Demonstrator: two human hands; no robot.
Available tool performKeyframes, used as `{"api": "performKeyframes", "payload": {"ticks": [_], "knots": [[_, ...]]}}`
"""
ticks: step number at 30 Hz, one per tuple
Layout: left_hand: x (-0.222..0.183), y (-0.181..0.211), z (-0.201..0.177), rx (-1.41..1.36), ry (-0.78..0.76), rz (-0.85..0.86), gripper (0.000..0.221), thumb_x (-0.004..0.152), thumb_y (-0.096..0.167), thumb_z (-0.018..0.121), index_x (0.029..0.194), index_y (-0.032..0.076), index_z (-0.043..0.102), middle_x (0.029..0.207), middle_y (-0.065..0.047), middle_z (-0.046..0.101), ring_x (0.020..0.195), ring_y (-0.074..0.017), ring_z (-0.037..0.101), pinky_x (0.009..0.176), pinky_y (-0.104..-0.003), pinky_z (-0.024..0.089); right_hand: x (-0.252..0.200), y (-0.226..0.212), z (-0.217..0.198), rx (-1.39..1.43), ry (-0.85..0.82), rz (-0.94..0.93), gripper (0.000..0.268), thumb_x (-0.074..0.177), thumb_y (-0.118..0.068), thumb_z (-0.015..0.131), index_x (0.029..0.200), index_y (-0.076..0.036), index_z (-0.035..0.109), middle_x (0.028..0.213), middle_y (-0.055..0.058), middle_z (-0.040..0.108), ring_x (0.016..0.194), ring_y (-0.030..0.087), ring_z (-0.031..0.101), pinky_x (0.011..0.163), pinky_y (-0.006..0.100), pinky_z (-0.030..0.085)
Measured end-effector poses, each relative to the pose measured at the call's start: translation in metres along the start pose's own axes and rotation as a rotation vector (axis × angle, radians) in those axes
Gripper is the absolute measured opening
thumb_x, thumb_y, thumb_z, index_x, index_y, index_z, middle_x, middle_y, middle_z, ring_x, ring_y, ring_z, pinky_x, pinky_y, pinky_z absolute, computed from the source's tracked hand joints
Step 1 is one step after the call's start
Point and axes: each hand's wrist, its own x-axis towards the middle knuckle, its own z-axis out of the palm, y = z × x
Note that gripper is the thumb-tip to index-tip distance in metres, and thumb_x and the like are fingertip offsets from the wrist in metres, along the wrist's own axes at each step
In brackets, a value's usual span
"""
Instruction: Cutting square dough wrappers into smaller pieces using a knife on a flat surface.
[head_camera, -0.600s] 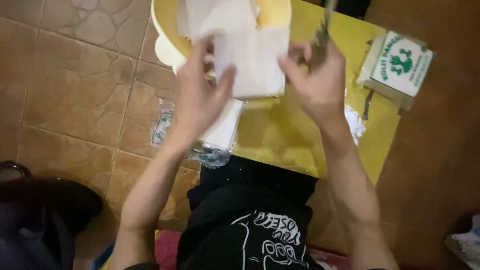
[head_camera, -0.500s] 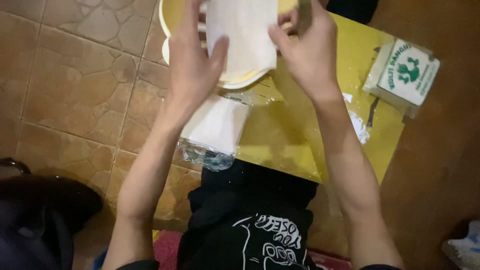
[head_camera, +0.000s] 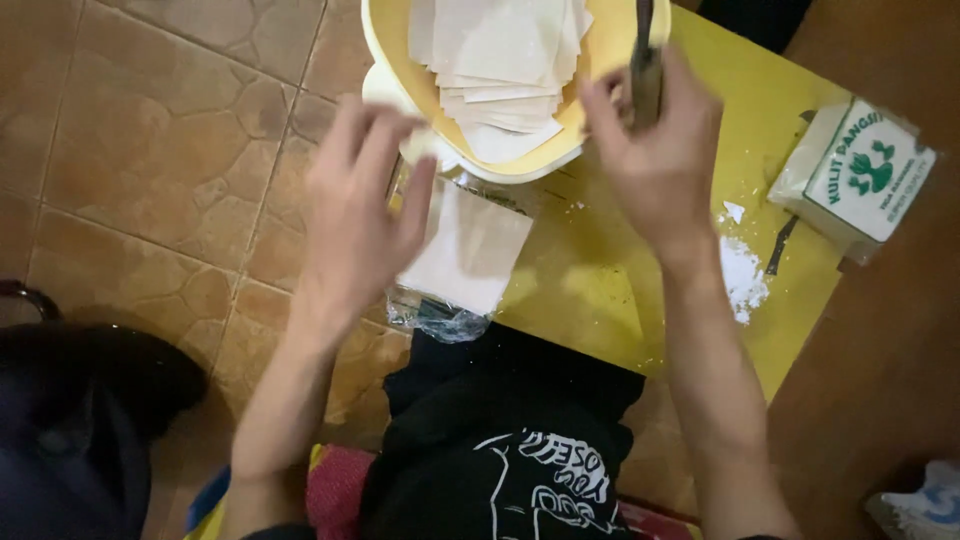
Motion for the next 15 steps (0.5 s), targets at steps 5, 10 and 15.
{"api": "performKeyframes", "payload": {"ticks": [5, 10, 15], "knots": [[-0.055, 0.017, 0.003, 0.115, -0.107, -0.208, 0.049, 0.093, 0.009, 0.076, 0.132, -0.011, 0.055, 0.110, -0.027, 0.058, 0.095, -0.0385, 0.062, 0.081, -0.048, 0.054, -0.075, 0.018, 0.019, -0.136, 0.022, -0.034, 0.023, 0.097, -0.010, 0.076, 0.082, -0.004, 0.059, 0.073, 0.014, 0.065, 0.065, 0.026, 0.069, 0.055, 0.031, 0.052], [-0.071, 0.022, 0.007, 0.120, -0.141, -0.260, 0.050, 0.089, 0.014, 0.078, 0.129, -0.012, 0.063, 0.107, -0.028, 0.058, 0.091, -0.0464, 0.066, 0.074, -0.053, 0.054, -0.111, 0.027, 0.048, -0.091, 0.019, 0.108, 0.036, 0.082, -0.025, 0.090, 0.089, -0.002, 0.062, 0.070, 0.017, 0.061, 0.067, 0.031, 0.066, 0.063, 0.037, 0.051], [-0.072, 0.030, 0.010, 0.140, -0.082, -0.319, 0.042, 0.092, 0.011, 0.076, 0.126, -0.010, 0.066, 0.108, -0.025, 0.060, 0.094, -0.0431, 0.067, 0.079, -0.050, 0.055, -0.113, 0.003, 0.053, -0.156, 0.070, 0.168, 0.028, 0.085, -0.018, 0.085, 0.096, -0.001, 0.067, 0.074, 0.017, 0.066, 0.068, 0.035, 0.068, 0.060, 0.040, 0.052]]}}
